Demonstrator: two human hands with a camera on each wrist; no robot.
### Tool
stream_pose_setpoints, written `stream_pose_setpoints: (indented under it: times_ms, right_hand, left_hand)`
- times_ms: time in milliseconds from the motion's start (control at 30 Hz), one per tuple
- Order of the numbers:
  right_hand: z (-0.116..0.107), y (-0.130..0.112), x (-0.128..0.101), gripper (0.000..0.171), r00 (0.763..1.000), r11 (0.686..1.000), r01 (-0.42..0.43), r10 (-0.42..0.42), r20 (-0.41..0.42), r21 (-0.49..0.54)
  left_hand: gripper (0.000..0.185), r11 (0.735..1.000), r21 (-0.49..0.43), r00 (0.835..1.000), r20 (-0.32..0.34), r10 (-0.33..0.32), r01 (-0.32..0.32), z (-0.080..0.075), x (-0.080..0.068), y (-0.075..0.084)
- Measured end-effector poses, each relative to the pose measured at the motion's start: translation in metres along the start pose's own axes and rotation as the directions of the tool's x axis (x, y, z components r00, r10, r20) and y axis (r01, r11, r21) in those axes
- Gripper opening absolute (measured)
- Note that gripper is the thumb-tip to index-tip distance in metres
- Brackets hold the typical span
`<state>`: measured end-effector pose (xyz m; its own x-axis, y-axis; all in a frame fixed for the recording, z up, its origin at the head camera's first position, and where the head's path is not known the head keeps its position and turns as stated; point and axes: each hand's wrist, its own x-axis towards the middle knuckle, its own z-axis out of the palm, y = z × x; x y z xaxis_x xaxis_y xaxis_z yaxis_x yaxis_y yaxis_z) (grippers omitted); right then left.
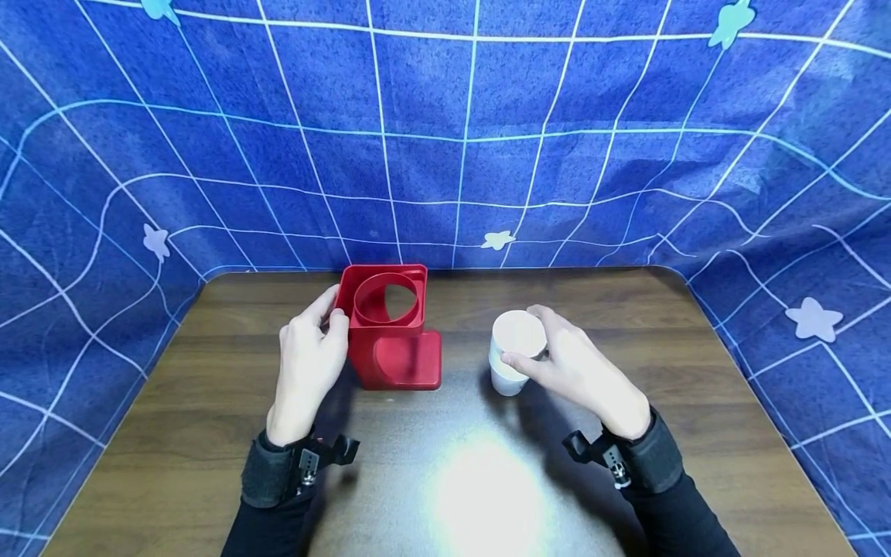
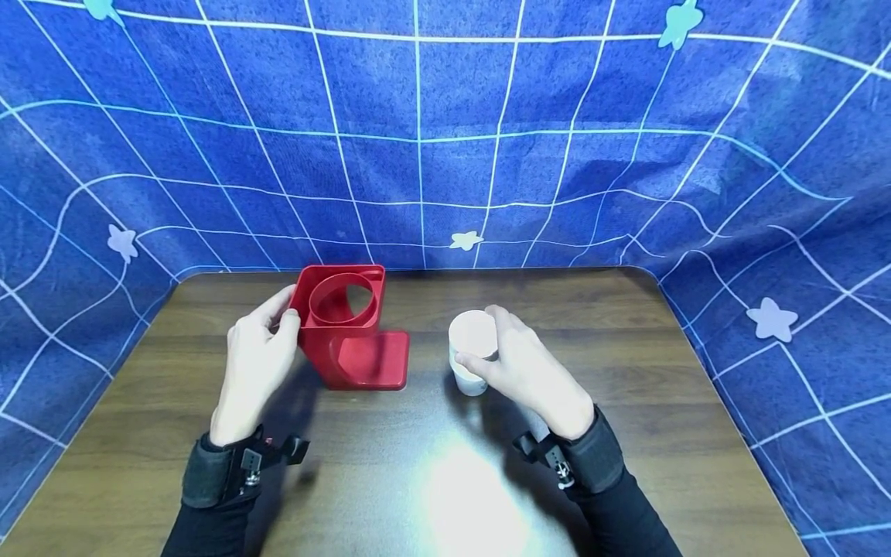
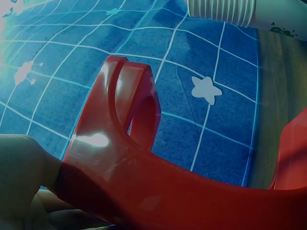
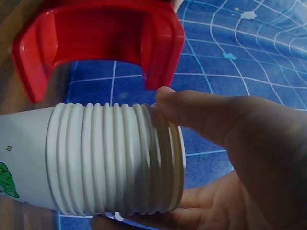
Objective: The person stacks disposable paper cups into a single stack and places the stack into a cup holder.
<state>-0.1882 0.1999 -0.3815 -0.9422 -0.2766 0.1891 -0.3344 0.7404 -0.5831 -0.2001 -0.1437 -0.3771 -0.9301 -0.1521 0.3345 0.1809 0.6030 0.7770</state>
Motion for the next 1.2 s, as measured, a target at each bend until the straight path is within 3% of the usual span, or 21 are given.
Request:
stream_pose_setpoints:
  times_ms: [300,667,1200]
  right_hand:
    - [0.005,0.002,0.003,0.061,0.999,0.999,0.006,-0.004,-0.052,0.034]
    - [0.007,0.008,0.002,0.063,0.992,0.986,-0.124,0.125,-0.002,0.116]
    - [0.017,0.012,0.007,0.061,0.991,0.968,-0.127,0.133,-0.011,0.215]
  left_hand:
    - [0.044,1.0,0.006,1.0,0.023,-0.012,0.012,-0.003,-0.001,0.0]
    - [0.045,1.0,-0.017,0.999,0.052,-0.002,0.003,-0.005,0.001,0.0]
    - [0.045,1.0,-0.025,0.999,0.053,0.006,-0.005,-0.006,0.001,-0.004]
